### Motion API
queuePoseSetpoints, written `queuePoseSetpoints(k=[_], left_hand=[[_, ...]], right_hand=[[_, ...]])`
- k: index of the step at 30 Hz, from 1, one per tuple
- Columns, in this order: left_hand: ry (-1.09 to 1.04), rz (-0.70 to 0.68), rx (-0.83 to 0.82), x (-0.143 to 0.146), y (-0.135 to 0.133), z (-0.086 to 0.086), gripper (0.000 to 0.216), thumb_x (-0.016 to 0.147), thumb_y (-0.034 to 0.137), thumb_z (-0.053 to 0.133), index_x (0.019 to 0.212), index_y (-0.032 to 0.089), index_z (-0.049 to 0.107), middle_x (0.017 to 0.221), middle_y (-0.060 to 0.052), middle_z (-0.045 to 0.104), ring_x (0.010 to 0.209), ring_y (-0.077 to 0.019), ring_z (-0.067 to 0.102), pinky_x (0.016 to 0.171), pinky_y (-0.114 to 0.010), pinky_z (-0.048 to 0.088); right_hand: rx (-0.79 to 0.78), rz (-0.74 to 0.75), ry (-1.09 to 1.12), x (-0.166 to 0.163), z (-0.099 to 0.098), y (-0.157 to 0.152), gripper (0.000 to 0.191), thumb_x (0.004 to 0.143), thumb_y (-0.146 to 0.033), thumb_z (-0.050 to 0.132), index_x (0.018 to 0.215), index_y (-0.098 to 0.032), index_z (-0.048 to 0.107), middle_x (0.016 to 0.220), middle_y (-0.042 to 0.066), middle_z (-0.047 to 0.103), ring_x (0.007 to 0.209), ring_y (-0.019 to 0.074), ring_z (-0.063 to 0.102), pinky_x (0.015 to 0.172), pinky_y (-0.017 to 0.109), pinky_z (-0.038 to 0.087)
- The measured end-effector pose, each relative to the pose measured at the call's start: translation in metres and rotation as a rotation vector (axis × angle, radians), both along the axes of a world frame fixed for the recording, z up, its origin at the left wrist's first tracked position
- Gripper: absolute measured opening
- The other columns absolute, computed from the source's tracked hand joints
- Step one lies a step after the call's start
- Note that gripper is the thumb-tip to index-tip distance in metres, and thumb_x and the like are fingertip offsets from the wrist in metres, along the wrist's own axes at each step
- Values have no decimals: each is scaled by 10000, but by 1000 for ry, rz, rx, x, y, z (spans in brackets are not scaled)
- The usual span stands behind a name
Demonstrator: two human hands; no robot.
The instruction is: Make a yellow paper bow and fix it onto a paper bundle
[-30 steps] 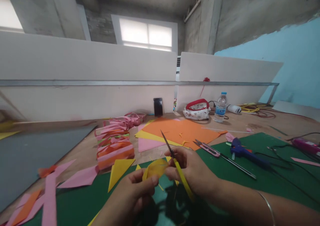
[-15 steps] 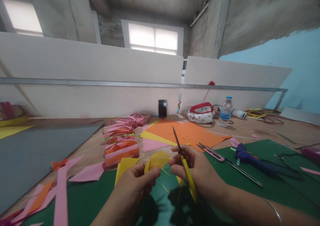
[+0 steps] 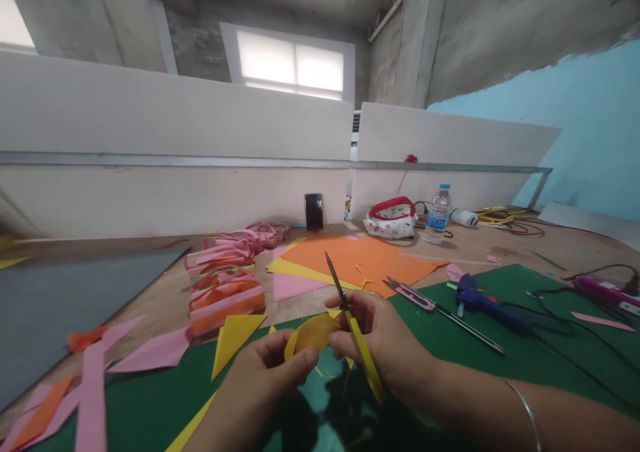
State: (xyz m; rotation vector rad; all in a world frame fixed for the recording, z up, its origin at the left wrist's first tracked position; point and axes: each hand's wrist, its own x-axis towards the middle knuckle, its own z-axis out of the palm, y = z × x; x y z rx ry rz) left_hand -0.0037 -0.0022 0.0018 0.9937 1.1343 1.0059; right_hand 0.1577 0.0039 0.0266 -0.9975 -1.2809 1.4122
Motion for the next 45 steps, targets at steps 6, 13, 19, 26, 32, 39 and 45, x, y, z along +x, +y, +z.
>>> queuePoseSetpoints(k=[6,13,19,26,32,39,45], left_hand=[[61,5,36,-2,3,-2,362,559,467,782,758,176,699,580,23,521,540,-98,423,512,-210,316],[89,-4,21,-2,4,-1,349,567,480,771,710,173,686,572,7,515,556,-119,427,502,-212,309],[74,-20,29,-1,1,2,332,565,462,782,701,169,708,544,7,549,486,-108,425,458,-221,303],[37,4,59,1,1,0,384,537,447,804,789,170,717,641,-39,673,574,-178,584,520,-254,417],[118,111,100,2,-2,11,317,603,460,763,771,197,708,593,4,648,502,-114,508,458,-205,364],[186,97,112,-4,-7,19,363,637,377,741,955,222,659,998,-61,721,881,-268,661,692,-308,508],[271,90,144,0,-6,17,266,676,388,701,864,204,665,829,-40,709,725,-208,632,625,-280,479]], right_hand=[[-59,-12,20,1,-2,1,401,582,-114,652,963,-175,545,633,-57,559,552,96,529,544,226,382],[-56,0,19,1,-8,4,391,585,-100,644,955,-187,549,649,-55,563,537,90,524,515,222,372],[-49,6,2,2,-6,4,378,594,-97,643,950,-185,550,654,-56,563,549,92,534,530,219,386],[-30,-21,-10,1,-3,3,377,604,-101,642,963,-176,556,682,-49,569,550,90,533,536,223,402],[0,-12,-38,2,-3,3,368,599,-83,622,949,-171,552,653,-57,552,530,79,486,521,216,371],[-15,-21,-37,2,-6,4,373,602,-100,628,958,-178,547,724,-35,567,582,97,517,537,227,382],[-10,-47,-55,1,-3,3,352,618,-82,595,955,-176,552,693,-54,519,577,86,493,544,224,373]])
